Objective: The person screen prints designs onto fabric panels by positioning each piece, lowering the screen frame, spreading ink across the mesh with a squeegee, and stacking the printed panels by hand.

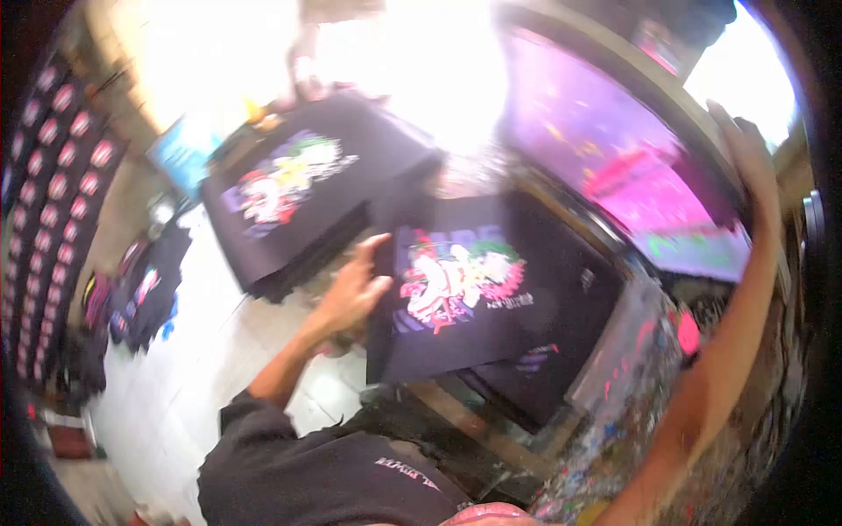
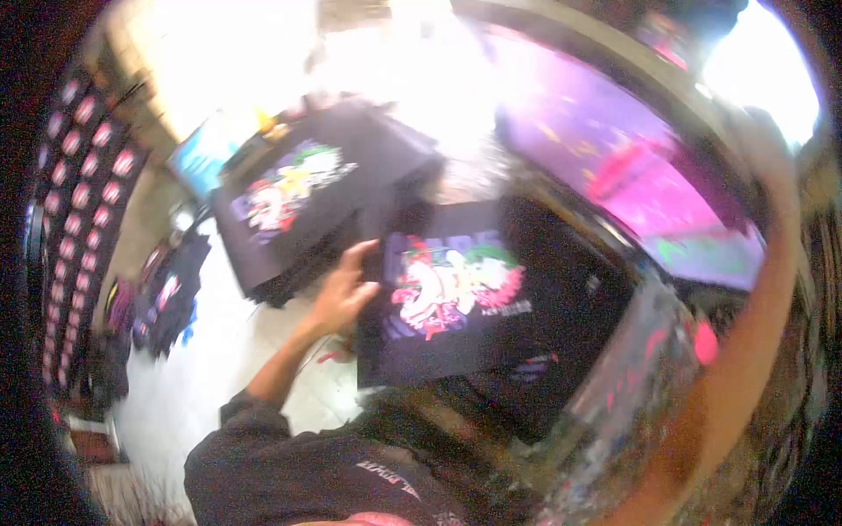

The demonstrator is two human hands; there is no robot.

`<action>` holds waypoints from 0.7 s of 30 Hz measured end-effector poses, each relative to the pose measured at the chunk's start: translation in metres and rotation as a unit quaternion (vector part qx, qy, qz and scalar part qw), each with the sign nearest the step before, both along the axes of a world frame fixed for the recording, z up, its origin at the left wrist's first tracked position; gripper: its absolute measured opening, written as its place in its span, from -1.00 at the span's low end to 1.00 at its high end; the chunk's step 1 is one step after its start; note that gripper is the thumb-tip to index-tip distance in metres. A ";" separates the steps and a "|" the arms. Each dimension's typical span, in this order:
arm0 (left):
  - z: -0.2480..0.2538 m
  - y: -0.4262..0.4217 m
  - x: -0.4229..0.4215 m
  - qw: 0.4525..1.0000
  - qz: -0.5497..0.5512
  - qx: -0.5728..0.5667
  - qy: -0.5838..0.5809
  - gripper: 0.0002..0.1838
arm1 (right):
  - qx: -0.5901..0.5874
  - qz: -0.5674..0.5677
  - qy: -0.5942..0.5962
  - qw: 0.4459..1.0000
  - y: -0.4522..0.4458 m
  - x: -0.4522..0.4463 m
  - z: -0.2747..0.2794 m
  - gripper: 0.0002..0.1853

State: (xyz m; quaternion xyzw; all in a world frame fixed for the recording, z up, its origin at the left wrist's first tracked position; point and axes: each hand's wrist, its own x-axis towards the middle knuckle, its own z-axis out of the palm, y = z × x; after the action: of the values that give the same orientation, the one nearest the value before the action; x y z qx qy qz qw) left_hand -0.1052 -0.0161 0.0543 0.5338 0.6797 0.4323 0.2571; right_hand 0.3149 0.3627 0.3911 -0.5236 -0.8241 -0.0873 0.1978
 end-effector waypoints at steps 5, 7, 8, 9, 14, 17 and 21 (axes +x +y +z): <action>0.003 0.026 -0.029 0.980 0.055 0.189 -0.033 -0.05 | -0.034 0.063 0.106 0.992 0.006 0.023 0.019 -0.23; 0.027 0.016 -0.088 0.978 0.107 0.174 -0.044 -0.08 | 0.026 0.049 0.020 0.998 -0.001 0.021 0.015 -0.26; 0.040 0.004 -0.113 0.969 0.166 0.183 -0.029 -0.09 | 0.045 0.044 -0.007 0.998 0.001 0.014 0.005 -0.28; 0.043 -0.007 -0.152 0.952 0.179 0.248 0.002 -0.10 | 0.117 0.086 -0.033 0.989 0.003 0.018 -0.001 -0.46; 0.099 -0.084 -0.237 0.770 0.355 -0.019 0.529 -0.28 | 0.047 0.014 0.025 0.998 -0.045 -0.004 0.001 -0.37; 0.105 -0.038 -0.123 0.893 0.262 0.107 0.349 -0.38 | 0.028 -0.081 0.067 0.994 -0.099 -0.042 0.003 -0.21; 0.066 0.019 0.118 0.864 -0.360 0.127 0.329 -0.32 | 0.041 -0.030 0.016 0.999 -0.082 -0.046 -0.002 -0.15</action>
State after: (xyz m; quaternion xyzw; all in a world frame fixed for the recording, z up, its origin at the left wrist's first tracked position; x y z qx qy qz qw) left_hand 0.0128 0.0028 0.1203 0.8805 0.4247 0.1922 0.0863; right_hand 0.2690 0.2804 0.3890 -0.5411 -0.8003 -0.1186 0.2295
